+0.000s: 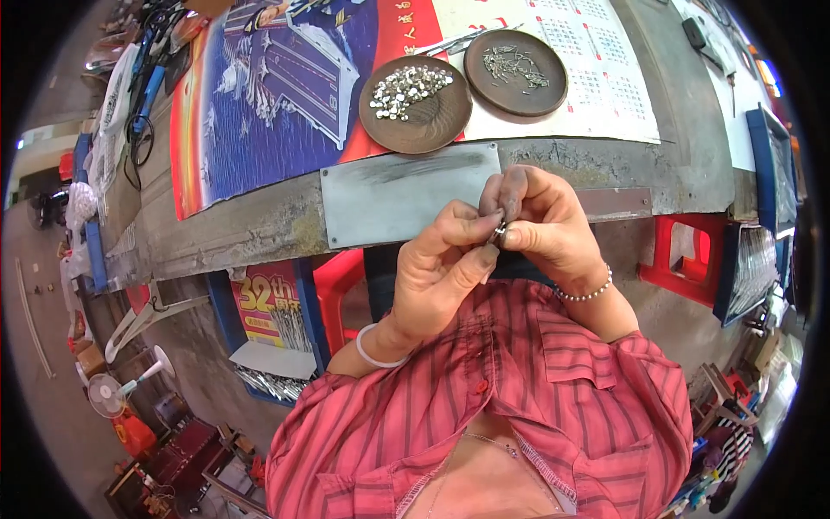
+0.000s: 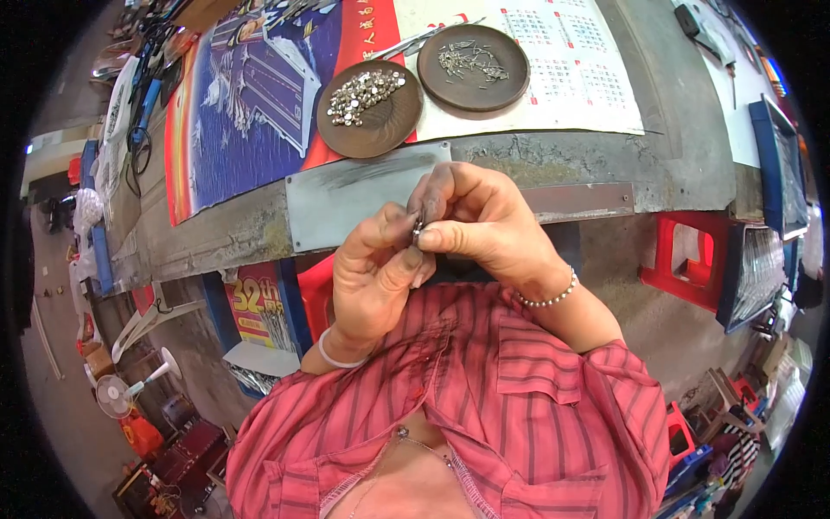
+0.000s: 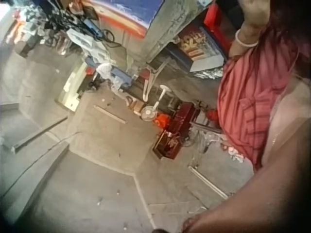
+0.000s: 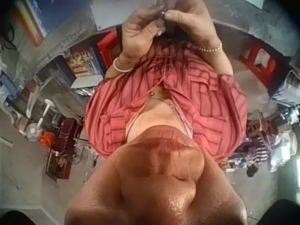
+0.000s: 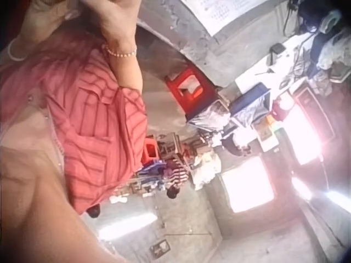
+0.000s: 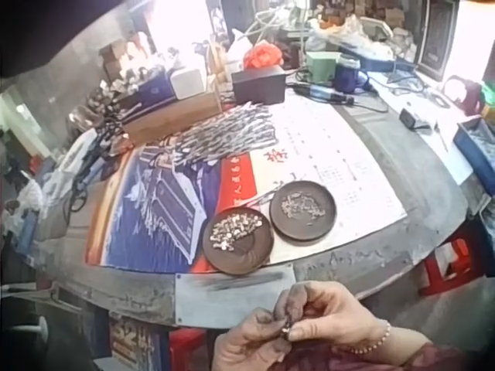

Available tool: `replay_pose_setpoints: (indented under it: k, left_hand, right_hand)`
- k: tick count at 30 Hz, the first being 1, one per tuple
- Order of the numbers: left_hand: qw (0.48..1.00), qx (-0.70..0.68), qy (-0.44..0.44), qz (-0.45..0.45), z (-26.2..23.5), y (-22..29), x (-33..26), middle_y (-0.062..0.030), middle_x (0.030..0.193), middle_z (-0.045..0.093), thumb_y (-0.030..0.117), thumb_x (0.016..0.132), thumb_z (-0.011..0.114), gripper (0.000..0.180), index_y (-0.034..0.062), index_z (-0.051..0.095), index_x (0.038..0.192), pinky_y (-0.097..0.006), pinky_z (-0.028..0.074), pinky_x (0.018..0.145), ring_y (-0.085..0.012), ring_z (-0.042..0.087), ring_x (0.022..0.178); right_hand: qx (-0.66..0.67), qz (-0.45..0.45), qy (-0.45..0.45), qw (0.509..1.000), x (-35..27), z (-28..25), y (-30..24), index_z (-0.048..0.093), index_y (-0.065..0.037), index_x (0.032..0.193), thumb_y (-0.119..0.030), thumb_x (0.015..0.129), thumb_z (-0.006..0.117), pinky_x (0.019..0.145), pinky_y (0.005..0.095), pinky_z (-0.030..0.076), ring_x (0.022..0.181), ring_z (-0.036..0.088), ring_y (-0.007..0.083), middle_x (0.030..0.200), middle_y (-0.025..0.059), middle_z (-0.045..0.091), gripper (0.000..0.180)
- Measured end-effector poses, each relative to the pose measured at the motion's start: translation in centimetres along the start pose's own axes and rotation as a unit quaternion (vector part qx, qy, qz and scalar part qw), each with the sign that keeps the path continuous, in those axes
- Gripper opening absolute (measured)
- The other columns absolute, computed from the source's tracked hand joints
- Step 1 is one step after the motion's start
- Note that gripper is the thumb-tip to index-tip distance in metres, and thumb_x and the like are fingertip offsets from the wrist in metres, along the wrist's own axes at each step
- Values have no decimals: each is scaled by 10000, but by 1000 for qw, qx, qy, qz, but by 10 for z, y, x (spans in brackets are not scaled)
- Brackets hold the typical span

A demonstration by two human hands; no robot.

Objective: Assembling small metal pins and components by hand at a workbench.

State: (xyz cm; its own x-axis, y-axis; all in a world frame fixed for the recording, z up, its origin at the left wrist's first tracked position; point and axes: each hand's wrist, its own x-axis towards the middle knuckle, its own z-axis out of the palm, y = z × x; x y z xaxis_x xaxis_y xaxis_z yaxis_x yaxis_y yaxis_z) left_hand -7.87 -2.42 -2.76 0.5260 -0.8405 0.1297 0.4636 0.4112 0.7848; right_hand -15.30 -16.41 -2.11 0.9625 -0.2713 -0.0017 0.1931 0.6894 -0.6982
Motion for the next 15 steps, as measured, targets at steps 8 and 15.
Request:
replay_pose_setpoints:
  k: [8,15]
  left_hand:
    - [974,171,76,128,10,-3,3,-59,1024,452,-120,869,494,336,17,554,1170,-189,420,654,-74,486,769]
    - [996,24,62,54,8,2,0,-40,1015,453,-104,883,493,321,27,559,1169,-177,391,548,-43,464,685]
  right_hand:
    - [-414,-305,137,847,0,23,15,581,42,833,12,763,682,620,270,476,695,594,196,800,131,609,127]
    - [-359,-254,95,893,4,24,7,575,34,805,-23,765,698,590,264,453,673,571,177,760,119,596,142]
